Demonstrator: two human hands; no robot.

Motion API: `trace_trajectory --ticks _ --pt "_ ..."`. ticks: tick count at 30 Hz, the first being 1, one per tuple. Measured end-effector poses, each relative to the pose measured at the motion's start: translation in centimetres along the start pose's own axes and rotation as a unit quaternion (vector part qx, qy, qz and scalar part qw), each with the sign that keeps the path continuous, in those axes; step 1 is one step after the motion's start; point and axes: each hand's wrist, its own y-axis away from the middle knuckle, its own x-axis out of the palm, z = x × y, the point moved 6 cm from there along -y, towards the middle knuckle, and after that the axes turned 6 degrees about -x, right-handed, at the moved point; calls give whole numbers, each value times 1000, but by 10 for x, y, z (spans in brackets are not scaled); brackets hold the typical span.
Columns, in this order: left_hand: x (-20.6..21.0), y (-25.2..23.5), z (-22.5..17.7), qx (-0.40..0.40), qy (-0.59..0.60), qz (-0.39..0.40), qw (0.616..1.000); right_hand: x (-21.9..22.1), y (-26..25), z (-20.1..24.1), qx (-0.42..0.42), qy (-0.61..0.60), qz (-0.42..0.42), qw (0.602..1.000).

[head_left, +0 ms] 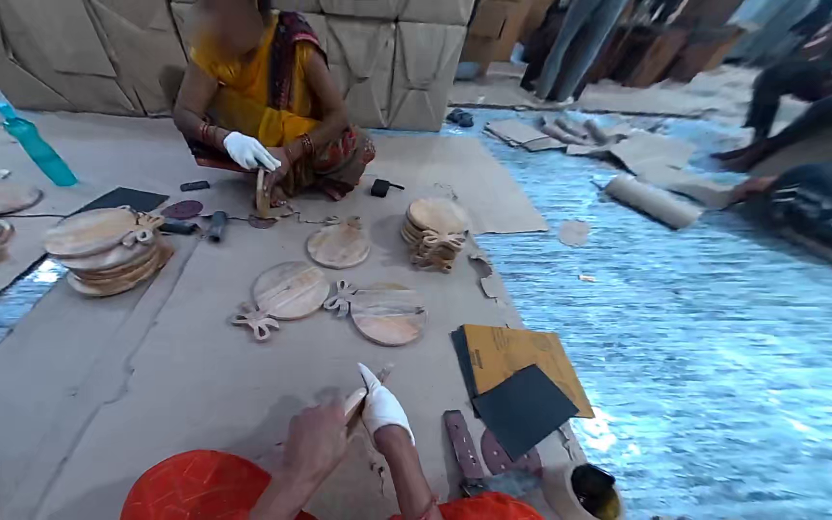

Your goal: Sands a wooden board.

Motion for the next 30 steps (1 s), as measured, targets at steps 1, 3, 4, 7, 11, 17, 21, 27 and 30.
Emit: trace_trajectory --ticks 1,3,4,7,11,17,21,27,30 --pt "0 1 1 -3 -3 0 1000 0 0 1 -2 -1 2 1000" --pt "-2 0 4 -5 1 -2 1000 -4 30 14 27 35 9 999" --pt "-4 -1 5 -5 11 -5 1000 -3 51 23 37 64 2 997" --pt "-2 -1 6 2 12 -7 1000 3 70 29 59 83 -14 995" --pt "-1 -3 1 -7 -10 0 1000 -4 8 7 26 9 11 1000" --pt "-7 -6 8 4 8 -20 1000 2 72 39 14 99 -38 994" --pt "-6 -6 7 1 -2 -7 1000 -6 18 20 28 67 18 997" --pt "-8 -10 14 1 10 -15 1000 0 62 41 19 111 -23 993" --pt "-4 -10 11 10 0 -12 1000 1 44 26 39 107 -3 993"
